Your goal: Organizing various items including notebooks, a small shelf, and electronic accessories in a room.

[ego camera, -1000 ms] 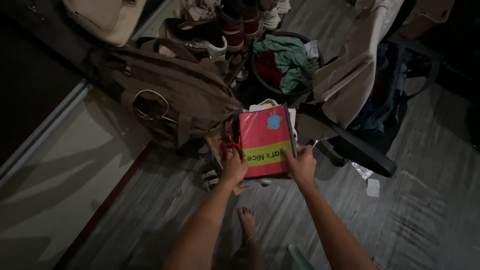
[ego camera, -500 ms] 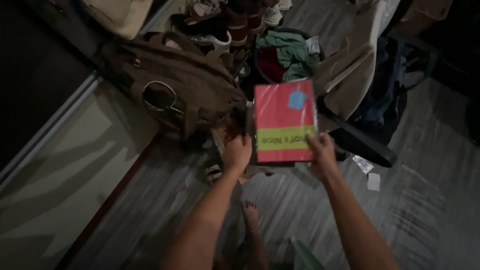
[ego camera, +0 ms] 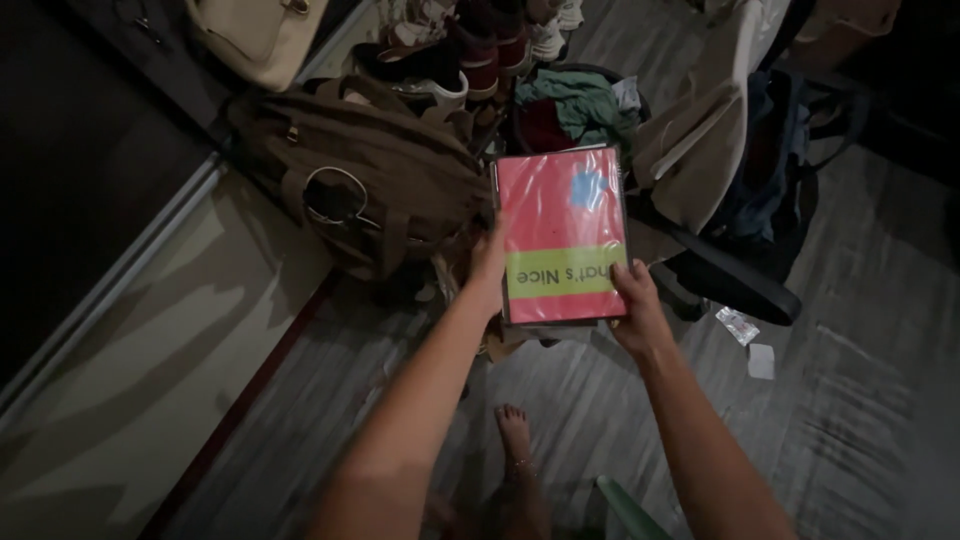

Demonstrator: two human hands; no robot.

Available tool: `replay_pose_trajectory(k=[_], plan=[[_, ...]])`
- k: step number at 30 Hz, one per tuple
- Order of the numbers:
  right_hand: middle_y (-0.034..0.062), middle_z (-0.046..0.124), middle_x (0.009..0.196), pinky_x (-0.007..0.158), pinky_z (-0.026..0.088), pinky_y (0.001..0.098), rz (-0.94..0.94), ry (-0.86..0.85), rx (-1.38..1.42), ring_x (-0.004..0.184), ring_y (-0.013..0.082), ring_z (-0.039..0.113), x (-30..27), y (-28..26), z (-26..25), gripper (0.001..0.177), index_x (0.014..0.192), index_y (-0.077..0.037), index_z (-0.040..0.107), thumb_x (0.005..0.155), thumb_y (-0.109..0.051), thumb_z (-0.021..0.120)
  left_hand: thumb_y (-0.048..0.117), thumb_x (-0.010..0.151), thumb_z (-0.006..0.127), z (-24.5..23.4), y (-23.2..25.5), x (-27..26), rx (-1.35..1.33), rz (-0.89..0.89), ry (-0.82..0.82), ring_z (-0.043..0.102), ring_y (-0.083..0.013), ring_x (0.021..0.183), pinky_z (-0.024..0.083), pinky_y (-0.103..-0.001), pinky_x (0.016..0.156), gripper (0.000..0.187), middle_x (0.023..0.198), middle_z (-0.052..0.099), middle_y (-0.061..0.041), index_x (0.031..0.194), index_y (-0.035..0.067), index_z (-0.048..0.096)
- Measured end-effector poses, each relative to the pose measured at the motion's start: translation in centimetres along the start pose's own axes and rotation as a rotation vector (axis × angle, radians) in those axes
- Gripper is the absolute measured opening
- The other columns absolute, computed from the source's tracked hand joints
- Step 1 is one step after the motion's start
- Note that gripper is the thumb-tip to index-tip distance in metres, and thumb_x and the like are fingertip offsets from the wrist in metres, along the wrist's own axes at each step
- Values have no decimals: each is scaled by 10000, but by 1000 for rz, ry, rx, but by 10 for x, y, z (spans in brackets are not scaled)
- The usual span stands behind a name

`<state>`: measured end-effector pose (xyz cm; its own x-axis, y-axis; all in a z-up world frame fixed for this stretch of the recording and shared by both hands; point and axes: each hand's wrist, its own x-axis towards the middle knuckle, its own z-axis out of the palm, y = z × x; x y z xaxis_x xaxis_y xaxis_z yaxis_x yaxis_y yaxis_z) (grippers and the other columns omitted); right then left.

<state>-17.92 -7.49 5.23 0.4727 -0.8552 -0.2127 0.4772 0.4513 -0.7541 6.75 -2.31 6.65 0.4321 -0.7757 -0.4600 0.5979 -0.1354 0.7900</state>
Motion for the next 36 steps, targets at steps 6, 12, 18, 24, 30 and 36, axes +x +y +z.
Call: replay_pose_trajectory(k=[6, 12, 18, 24, 30, 36], plan=[[66, 704, 1173, 709, 571, 295, -15, -57, 53, 1004, 197, 713, -18, -19, -12, 306, 1281, -104, 587, 990, -156, 668, 452, 960, 599, -58, -100, 101, 110, -215, 295, 692, -275, 881, 548, -450, 711, 439, 1050, 732, -114, 1137, 64, 701], [38, 677, 1173, 925, 609, 357, -29, 111, -32, 1061, 169, 701, -27, -53, -1, 274, 1241, -113, 570, 979, -139, 645, 661, 972, 573, -36, -49, 45, -37, -320, 112, 622, -254, 1078, 526, -461, 866, 649, 1195, 667, -51, 1331, 122, 612], [36, 666, 1158, 819, 564, 343, -38, 39, -34, 1019, 180, 688, -9, -26, -58, 235, 1228, -139, 546, 1042, -143, 689, 357, 983, 691, -4, -33, 27, 38, -155, -22, 599, -252, 1038, 505, -422, 847, 470, 1194, 633, -64, 1418, 190, 632], [19, 683, 1166, 887, 615, 354, -41, 94, -7, 1048, 168, 704, -27, -45, -11, 266, 1224, -130, 575, 969, -155, 645, 133, 935, 625, -50, -72, 69, -2, 38, 139, 793, -316, 955, 655, -454, 819, 325, 1081, 792, -194, 1215, -11, 708], [33, 667, 1192, 914, 570, 358, -83, 88, -33, 1076, 175, 674, -19, -44, -55, 250, 1281, -110, 568, 1046, -139, 651, 616, 1026, 426, -51, -42, 47, 946, 52, 370, 436, -489, 1346, 363, -599, 1107, 766, 1499, 437, -281, 1542, 58, 328], [35, 691, 1199, 951, 579, 362, -55, 80, -38, 1096, 185, 691, -27, -56, -1, 323, 1283, -119, 586, 965, -152, 633, 713, 953, 488, -12, -10, 21, 693, 80, 116, 474, -415, 1300, 371, -568, 1088, 834, 1455, 486, -239, 1476, 66, 435]])
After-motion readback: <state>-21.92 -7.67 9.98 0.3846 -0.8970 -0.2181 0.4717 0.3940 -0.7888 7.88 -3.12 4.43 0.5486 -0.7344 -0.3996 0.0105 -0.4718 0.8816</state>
